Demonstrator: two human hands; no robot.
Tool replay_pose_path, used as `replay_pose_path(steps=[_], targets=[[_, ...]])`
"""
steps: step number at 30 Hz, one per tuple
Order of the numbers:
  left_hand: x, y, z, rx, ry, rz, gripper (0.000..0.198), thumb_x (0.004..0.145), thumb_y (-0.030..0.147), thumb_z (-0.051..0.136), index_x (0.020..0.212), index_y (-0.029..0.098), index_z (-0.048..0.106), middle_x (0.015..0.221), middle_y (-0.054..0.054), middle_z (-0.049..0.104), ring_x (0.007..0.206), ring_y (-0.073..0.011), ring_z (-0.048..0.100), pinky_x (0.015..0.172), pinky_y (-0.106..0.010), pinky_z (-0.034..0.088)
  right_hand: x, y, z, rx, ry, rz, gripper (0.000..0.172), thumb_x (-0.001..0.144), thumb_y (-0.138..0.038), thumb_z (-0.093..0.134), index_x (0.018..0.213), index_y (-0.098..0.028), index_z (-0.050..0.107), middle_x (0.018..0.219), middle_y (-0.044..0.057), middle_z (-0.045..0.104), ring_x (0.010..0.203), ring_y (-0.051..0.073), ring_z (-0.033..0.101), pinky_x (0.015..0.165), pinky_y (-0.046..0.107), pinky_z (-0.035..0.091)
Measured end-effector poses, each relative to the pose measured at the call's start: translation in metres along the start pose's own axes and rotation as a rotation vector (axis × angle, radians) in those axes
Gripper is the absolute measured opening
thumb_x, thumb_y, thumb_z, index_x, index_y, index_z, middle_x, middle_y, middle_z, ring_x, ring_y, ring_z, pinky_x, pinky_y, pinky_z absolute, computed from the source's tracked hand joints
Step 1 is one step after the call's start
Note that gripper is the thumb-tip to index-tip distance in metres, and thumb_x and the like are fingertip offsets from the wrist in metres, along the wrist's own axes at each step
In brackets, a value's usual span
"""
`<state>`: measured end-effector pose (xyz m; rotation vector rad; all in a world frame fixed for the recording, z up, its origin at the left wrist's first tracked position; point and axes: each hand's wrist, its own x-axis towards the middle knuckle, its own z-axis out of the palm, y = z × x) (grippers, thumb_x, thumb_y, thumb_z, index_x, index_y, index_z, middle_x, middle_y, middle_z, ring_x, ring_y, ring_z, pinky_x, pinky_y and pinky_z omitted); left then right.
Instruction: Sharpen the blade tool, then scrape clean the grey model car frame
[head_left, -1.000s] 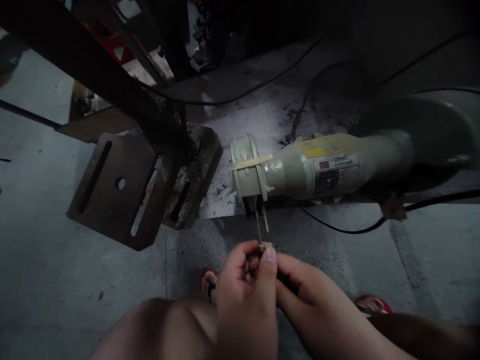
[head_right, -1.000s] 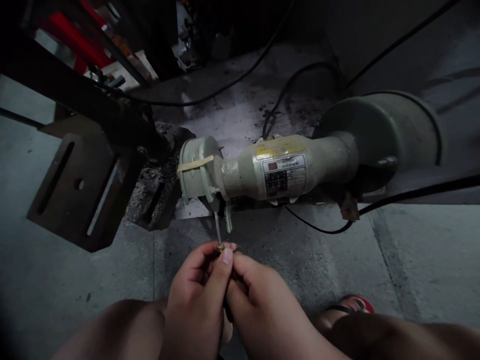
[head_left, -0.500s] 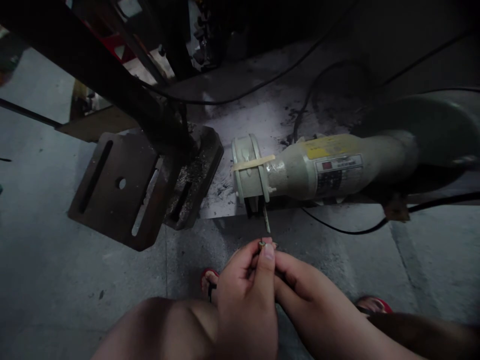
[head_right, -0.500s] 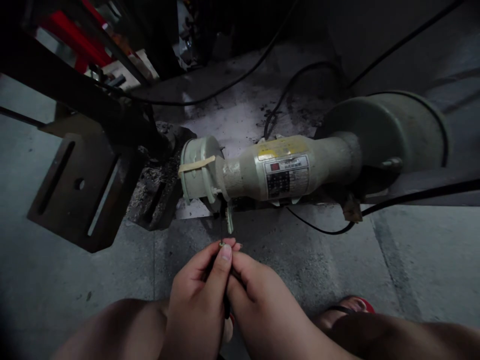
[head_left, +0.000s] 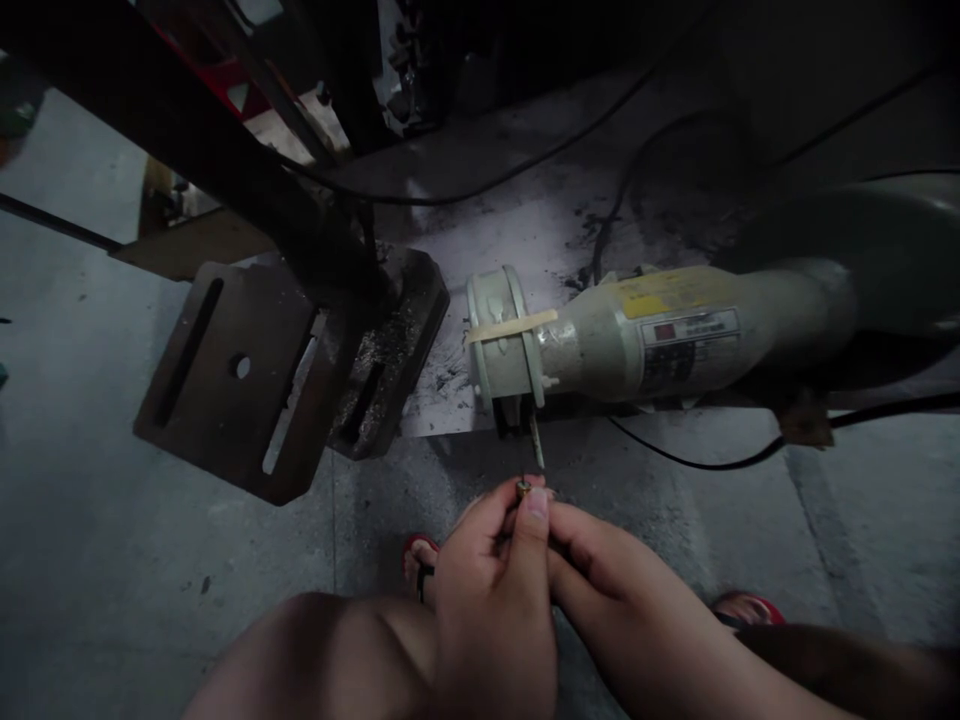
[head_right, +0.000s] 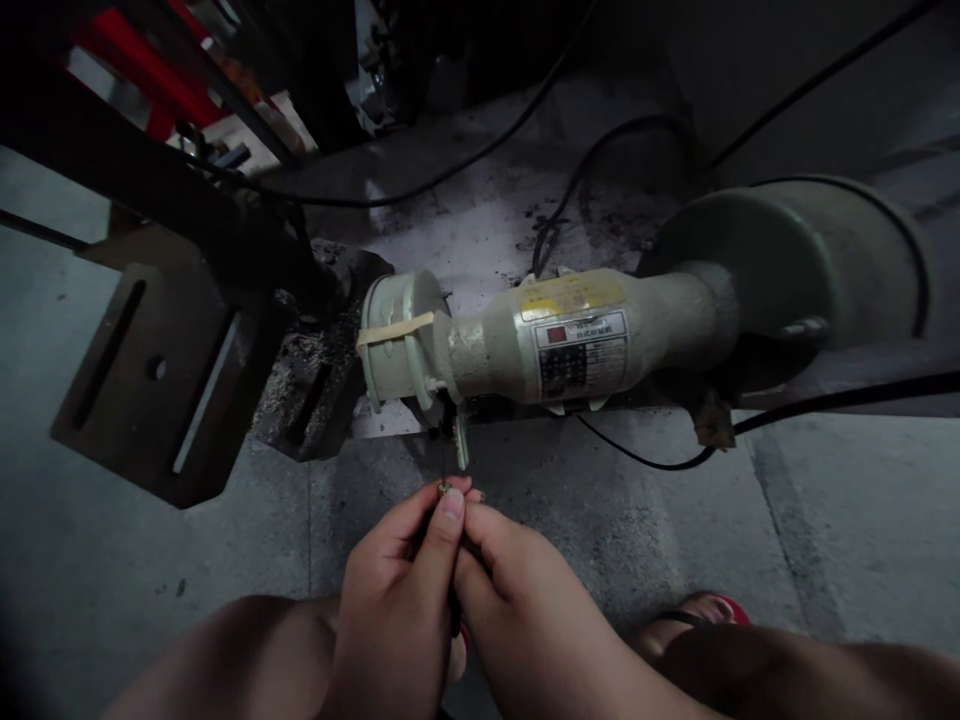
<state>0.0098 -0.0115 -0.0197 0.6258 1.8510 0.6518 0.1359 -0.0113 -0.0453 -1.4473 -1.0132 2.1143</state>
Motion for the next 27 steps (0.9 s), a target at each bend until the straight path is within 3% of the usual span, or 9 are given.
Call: replay_pose_path(steps=[8,17,27], targets=[[0.001,-0.001,-0.002,0.029,0.01,0.013,0.035,0.106,0.055,0.088,0.117,0.024,0.098,0.121,-0.015,0.096,0.118,-0.0376,0.09,0.111,-0.05,0.072,0.003,-0.001,-0.001,0.001,-0.002,-0.011,0.025,0.113,-0.04,0.057,0.112,-0.026,0.078,0.113,0.009,0.088,0.108,0.026,0.085,0.098,0.038,0.069],[0.004,-0.012,-0.004,0.083,-0.021,-0.006,0.046,0.107,0.062,0.079,0.126,0.025,0.096,0.131,-0.016,0.094,0.128,-0.0418,0.087,0.124,-0.062,0.064,0.003,-0.002,0.002,0.003,-0.001,-0.053,0.028,0.113,-0.039,0.058,0.115,-0.025,0.083,0.113,0.008,0.09,0.108,0.025,0.086,0.099,0.035,0.068],[0.002,-0.006,-0.004,0.059,-0.013,0.028,0.039,0.109,0.057,0.085,0.123,0.023,0.097,0.128,-0.016,0.095,0.125,-0.0382,0.089,0.119,-0.054,0.069,0.003,-0.001,0.0,-0.003,-0.005,-0.045,0.029,0.113,-0.041,0.058,0.116,-0.026,0.083,0.114,0.008,0.09,0.108,0.026,0.086,0.098,0.037,0.069]])
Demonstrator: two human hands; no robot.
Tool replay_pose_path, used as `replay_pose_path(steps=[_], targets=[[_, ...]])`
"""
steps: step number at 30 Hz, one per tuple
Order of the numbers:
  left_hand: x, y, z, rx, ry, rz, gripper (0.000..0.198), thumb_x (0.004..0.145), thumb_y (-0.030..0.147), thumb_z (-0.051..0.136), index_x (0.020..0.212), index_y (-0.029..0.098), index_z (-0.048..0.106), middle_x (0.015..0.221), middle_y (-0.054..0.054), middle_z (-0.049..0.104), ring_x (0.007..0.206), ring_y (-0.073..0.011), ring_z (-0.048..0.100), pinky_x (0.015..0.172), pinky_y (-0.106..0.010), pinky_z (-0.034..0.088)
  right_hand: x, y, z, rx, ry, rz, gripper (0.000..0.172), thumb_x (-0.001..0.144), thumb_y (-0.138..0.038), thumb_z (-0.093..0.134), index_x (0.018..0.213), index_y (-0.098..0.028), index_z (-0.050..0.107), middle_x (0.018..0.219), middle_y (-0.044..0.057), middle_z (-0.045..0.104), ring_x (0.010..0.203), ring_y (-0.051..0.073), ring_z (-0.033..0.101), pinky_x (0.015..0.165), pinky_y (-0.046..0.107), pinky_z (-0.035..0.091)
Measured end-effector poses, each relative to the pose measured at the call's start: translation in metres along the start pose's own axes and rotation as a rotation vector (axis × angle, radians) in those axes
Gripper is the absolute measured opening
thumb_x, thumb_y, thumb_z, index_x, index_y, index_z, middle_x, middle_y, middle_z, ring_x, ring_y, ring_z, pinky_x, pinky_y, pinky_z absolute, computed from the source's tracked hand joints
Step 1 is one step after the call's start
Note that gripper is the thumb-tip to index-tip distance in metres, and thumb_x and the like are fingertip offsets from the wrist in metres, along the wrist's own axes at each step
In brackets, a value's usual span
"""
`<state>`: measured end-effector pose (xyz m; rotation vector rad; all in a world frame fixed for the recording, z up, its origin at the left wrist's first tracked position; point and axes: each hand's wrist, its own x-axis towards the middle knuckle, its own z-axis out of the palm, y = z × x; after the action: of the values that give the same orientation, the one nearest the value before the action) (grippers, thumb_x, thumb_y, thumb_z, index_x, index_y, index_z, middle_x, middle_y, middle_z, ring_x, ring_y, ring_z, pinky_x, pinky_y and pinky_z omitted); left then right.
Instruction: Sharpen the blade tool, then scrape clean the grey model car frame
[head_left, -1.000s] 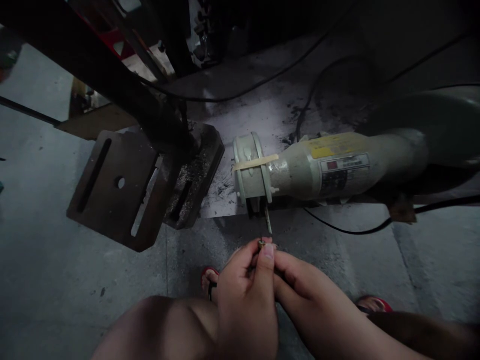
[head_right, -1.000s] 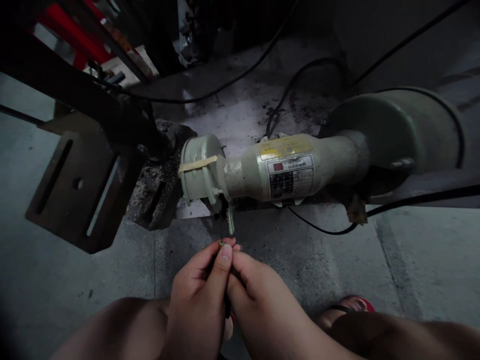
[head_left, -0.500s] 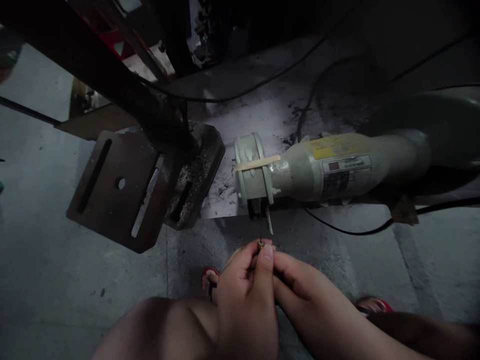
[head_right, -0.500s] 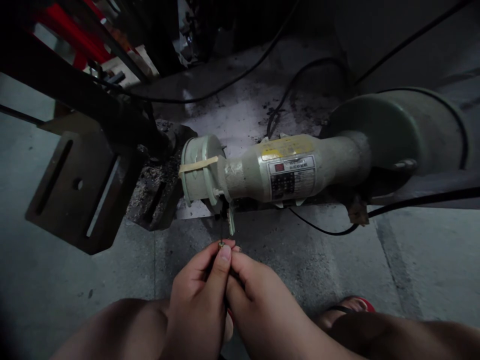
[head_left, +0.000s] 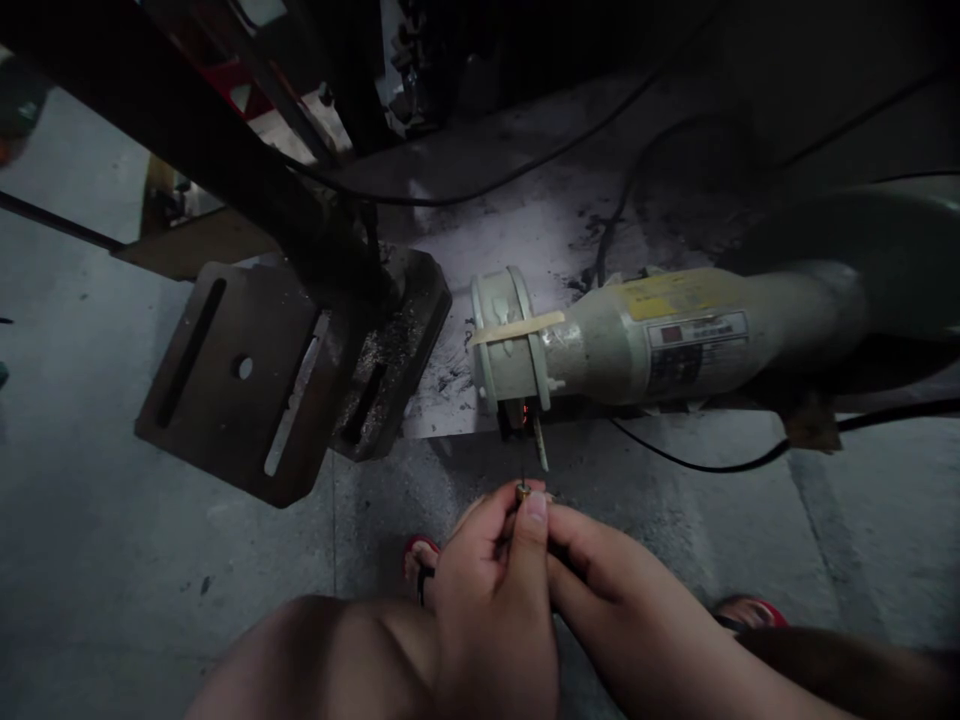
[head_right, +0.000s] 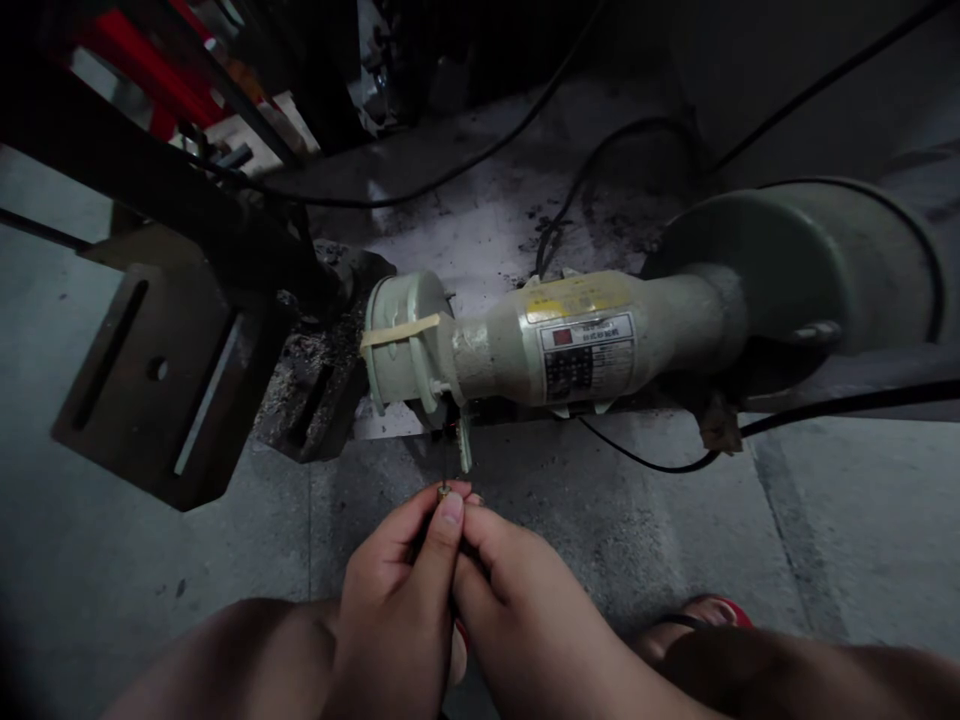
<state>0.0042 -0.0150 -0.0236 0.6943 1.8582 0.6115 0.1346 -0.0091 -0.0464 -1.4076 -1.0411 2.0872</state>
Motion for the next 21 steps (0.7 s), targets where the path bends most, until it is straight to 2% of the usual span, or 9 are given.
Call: replay_pose_path(steps=[8,21], targets=[[0.0,-0.0041,-0.0003,-0.017,-0.018,0.002,0.036,0.111,0.054,0.084,0.125,0.023,0.097,0.128,-0.015,0.096,0.124,-0.0362,0.09,0.116,-0.05,0.071,0.0024,0.006,0.0013,-0.007,-0.007,0.006,0.03,0.111,-0.044,0.057,0.115,-0.026,0.081,0.113,0.008,0.089,0.107,0.027,0.084,0.097,0.038,0.068],[0.0006,-0.0051,0.0014,-0.023,-0.011,0.008,0.038,0.11,0.057,0.084,0.124,0.023,0.097,0.126,-0.015,0.096,0.121,-0.036,0.09,0.113,-0.049,0.072,0.0028,0.0013,0.0007,0.001,-0.022,0.028,0.029,0.112,-0.048,0.058,0.112,-0.027,0.077,0.117,0.009,0.088,0.112,0.028,0.085,0.102,0.04,0.068]])
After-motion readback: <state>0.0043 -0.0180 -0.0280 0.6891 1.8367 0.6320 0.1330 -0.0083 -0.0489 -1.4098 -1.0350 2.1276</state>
